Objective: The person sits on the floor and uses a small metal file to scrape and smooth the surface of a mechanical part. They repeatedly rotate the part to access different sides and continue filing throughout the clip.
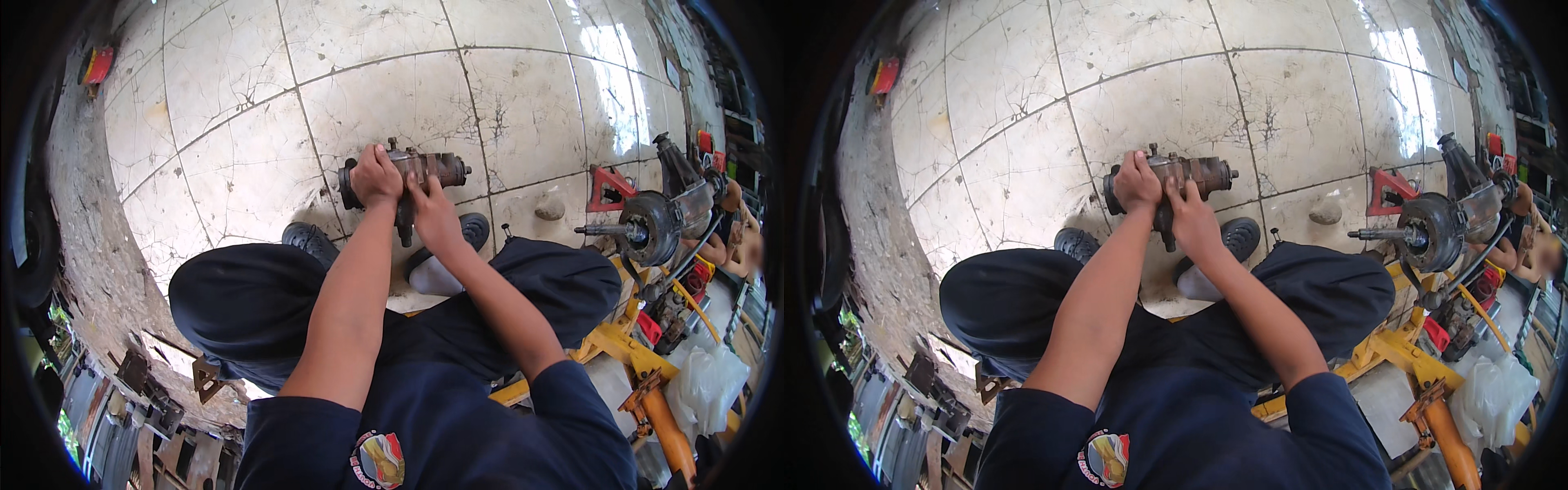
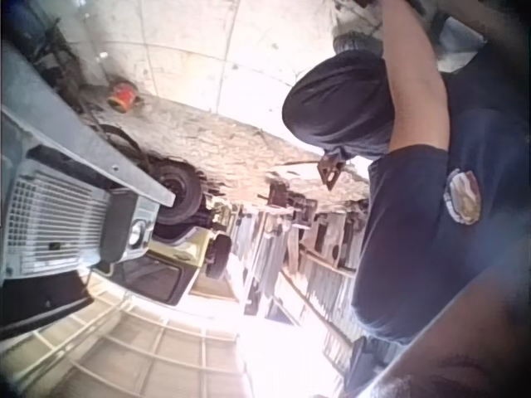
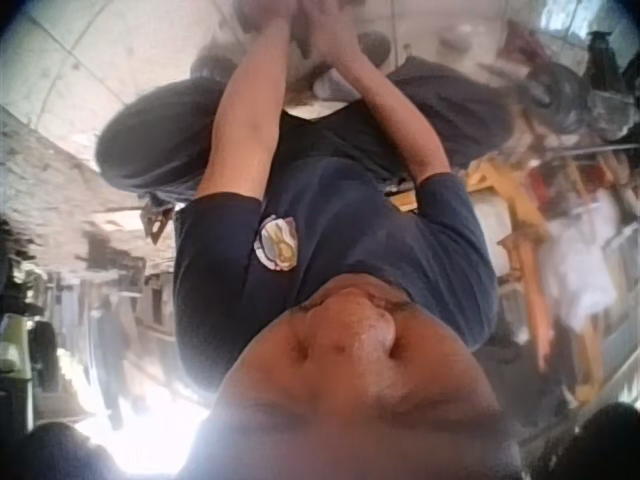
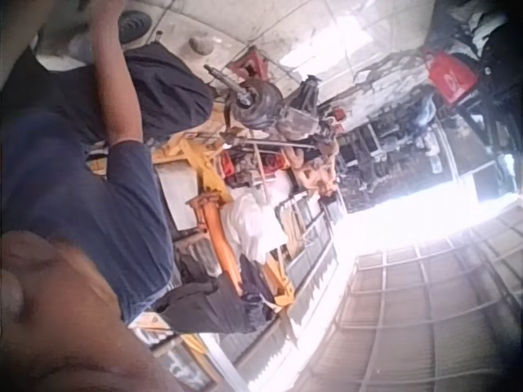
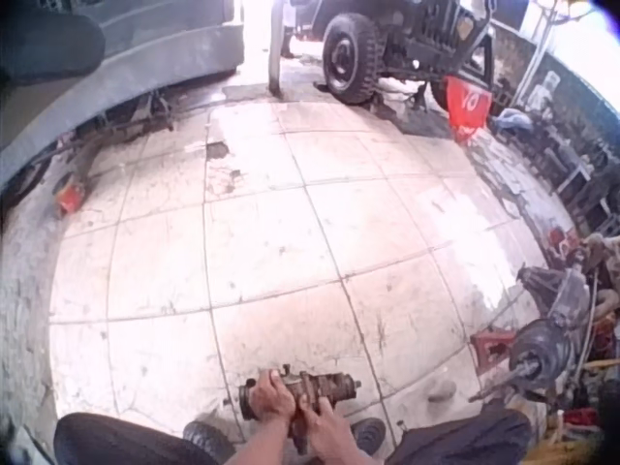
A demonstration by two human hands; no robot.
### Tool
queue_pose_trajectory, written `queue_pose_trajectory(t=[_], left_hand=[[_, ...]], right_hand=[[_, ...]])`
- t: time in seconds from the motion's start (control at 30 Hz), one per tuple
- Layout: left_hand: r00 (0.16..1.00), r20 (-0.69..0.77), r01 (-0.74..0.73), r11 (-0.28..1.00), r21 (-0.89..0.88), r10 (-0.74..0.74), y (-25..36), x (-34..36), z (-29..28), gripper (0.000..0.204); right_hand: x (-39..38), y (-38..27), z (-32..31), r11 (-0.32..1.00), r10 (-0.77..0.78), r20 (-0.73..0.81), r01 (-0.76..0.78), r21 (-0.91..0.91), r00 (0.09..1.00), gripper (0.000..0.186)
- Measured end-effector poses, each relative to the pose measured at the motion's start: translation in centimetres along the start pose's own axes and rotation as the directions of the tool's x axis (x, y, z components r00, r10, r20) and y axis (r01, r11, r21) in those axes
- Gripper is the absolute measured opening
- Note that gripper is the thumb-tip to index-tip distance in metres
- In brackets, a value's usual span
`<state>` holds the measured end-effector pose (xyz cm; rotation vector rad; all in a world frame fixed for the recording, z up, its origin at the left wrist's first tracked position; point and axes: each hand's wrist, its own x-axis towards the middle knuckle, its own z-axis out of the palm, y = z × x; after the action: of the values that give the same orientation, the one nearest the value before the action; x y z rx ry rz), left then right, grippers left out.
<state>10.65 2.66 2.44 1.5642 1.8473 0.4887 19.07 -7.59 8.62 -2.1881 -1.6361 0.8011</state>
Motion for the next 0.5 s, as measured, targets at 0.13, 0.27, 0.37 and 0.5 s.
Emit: queue_pose_trajectory(t=[0.13, 0.27, 0.37, 0.5], left_hand=[[0.999, 0.005, -0.032, 0.999, 0.01, 0.032, -0.1, 0.2, 0.1, 0.038], [1.0, 0.017, -0.022, 0.999, 0.034, 0.022, -0.4, 0.0, 0.2, 0.039], [1.0, -0.025, -0.018, 1.0, 0.005, 0.018, -0.1, 0.1, 0.3, 0.04], [1.0, 0.009, -0.021, 0.999, 0.025, 0.021, 0.1, 0.2, 0.1, 0.038]], right_hand=[[2.7, -0.6, -0.9, 0.999, 0.028, -0.057, -0.03, -0.043, 0.998, 0.063], [1.5, -0.7, -0.5, 0.997, 0.056, 0.007, -0.055, -0.05, 0.998, 0.062], [0.3, 0.6, -0.2, 0.998, -0.017, 0.019, 0.018, -0.064, 1.0, 0.06], [4.5, 0.5, -1.2, 0.996, -0.079, -0.066, 0.076, -0.055, 0.995, 0.055]])
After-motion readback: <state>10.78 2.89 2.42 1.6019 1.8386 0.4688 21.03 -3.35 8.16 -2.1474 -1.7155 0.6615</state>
